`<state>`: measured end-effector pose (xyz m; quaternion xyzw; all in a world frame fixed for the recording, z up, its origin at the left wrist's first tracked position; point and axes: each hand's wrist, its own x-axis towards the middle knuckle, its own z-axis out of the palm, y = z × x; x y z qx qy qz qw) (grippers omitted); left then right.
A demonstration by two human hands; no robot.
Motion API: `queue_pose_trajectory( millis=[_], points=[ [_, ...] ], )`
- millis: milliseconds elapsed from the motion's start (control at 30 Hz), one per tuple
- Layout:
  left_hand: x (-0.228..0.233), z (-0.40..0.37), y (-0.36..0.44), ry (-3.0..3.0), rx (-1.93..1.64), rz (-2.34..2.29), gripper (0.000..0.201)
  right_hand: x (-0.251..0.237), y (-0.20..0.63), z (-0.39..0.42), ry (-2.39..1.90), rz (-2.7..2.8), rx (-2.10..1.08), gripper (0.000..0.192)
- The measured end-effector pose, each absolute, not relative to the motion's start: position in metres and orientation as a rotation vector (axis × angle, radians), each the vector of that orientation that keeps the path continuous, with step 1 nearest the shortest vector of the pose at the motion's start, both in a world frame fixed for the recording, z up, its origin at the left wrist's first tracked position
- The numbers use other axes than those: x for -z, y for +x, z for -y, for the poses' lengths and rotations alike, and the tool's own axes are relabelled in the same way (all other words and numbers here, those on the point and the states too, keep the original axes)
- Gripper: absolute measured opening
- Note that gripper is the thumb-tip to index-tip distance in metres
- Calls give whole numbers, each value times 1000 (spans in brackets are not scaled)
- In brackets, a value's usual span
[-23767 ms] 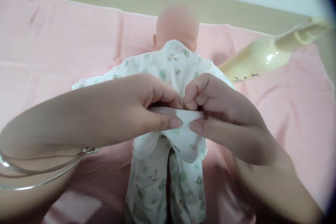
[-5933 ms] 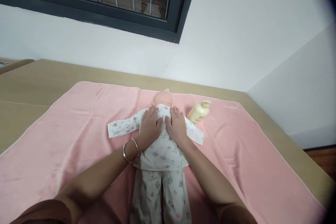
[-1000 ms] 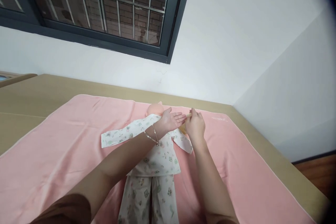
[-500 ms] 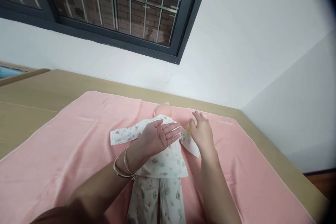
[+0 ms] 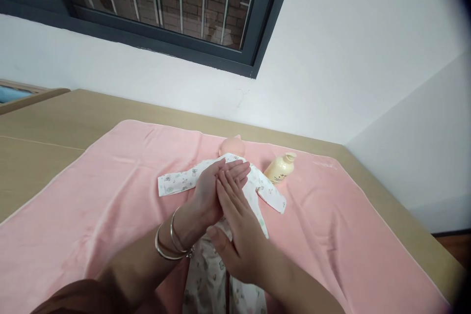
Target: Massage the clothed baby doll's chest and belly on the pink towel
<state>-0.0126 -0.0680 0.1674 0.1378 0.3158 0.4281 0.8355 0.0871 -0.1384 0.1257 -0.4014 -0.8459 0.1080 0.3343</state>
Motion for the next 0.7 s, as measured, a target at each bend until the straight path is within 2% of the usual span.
queue_pose_trajectory(
  millis=[167, 300, 500, 600, 700],
  points=[
    [-168, 78, -9, 352, -889, -604, 53, -126, 87, 142, -1021, 2220, -319, 73],
    [-156, 98, 4, 405, -927, -500, 51, -126, 103, 132, -1137, 2102, -277, 68],
    [-162, 124, -3, 540, -704, -318, 57, -132, 108, 132, -1275, 1906, 15, 60],
    [-170, 115, -14, 457, -691, -326, 63, -130, 94, 142, -1206, 2061, 97, 67],
    [-167, 99, -17, 392, -725, -387, 65, -123, 81, 151, -1125, 2186, 91, 82]
  ],
)
